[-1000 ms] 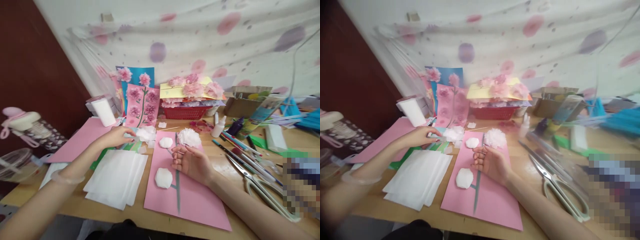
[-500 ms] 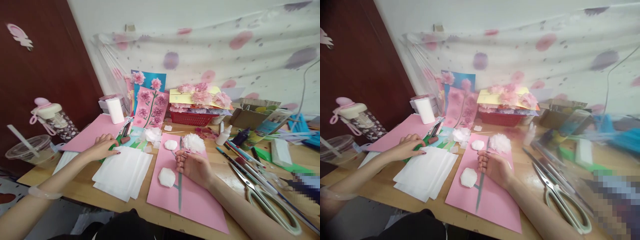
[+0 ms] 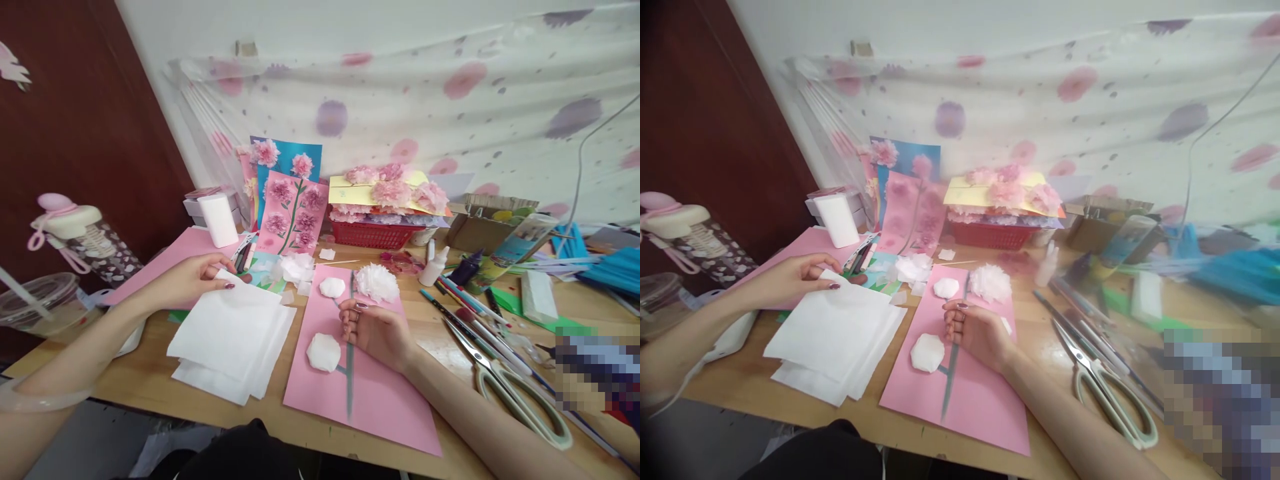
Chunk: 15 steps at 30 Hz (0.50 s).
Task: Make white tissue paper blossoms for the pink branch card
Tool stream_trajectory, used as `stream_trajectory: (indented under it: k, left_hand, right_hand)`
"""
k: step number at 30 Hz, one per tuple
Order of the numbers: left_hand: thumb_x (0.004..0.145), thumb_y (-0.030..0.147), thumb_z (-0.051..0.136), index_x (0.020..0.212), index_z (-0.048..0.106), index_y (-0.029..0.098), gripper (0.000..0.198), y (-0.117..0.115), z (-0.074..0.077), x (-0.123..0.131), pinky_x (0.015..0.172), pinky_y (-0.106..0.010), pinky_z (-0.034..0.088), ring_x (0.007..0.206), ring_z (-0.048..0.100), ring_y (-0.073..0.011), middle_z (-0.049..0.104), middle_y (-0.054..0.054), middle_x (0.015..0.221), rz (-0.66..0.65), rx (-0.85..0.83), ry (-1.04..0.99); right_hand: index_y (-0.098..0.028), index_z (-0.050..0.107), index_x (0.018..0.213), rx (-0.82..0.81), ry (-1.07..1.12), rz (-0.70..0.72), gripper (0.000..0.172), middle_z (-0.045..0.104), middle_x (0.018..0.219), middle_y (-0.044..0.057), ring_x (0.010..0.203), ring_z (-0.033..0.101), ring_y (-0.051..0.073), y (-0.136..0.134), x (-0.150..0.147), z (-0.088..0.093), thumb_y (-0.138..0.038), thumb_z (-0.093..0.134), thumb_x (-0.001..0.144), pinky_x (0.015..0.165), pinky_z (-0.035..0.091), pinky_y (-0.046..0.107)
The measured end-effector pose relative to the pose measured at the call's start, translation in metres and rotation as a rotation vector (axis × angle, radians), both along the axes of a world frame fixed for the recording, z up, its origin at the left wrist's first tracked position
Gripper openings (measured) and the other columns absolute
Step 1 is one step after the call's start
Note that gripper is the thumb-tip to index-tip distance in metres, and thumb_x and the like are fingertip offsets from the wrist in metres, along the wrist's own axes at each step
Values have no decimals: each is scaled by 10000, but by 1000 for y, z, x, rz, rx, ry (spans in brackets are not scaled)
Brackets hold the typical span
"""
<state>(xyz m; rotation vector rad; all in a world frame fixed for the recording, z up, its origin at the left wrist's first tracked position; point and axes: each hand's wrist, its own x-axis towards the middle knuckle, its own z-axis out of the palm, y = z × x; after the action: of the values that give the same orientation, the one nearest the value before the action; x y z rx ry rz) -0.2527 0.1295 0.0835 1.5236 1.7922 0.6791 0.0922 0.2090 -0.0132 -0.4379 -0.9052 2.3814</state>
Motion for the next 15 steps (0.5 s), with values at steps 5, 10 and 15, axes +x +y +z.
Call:
stream_trajectory:
  k: [5, 10, 15]
  left_hand:
    - [770, 415, 557, 788, 492, 209, 218, 0, -7, 5, 570, -199, 368, 660, 575, -157, 635, 54, 637, -7, 109, 167]
    - [757, 384, 573, 709, 520, 212, 186, -1, -13, 4, 805, -290, 410, 949, 609, -228, 713, -6, 993, 23, 176, 381]
    - [701, 471, 640, 707, 629, 219, 252, -5, -11, 3, 906, -307, 395, 992, 583, -238, 702, -4, 1024, 61, 309, 470]
  right_hand:
    - [-126, 664, 898, 5, -7, -3, 209, 591, 750, 40, 667, 545, 140, -1, 0, 0, -242, 600, 738, 677, 441, 284]
    - [-123, 668, 885, -10, -4, 3, 210, 600, 747, 37, 655, 550, 133, -1, 0, 1, -244, 618, 721, 678, 447, 279]
    - [-115, 661, 885, -7, -13, -1, 208, 605, 741, 38, 662, 564, 136, -1, 0, 1, -238, 612, 725, 675, 444, 280]
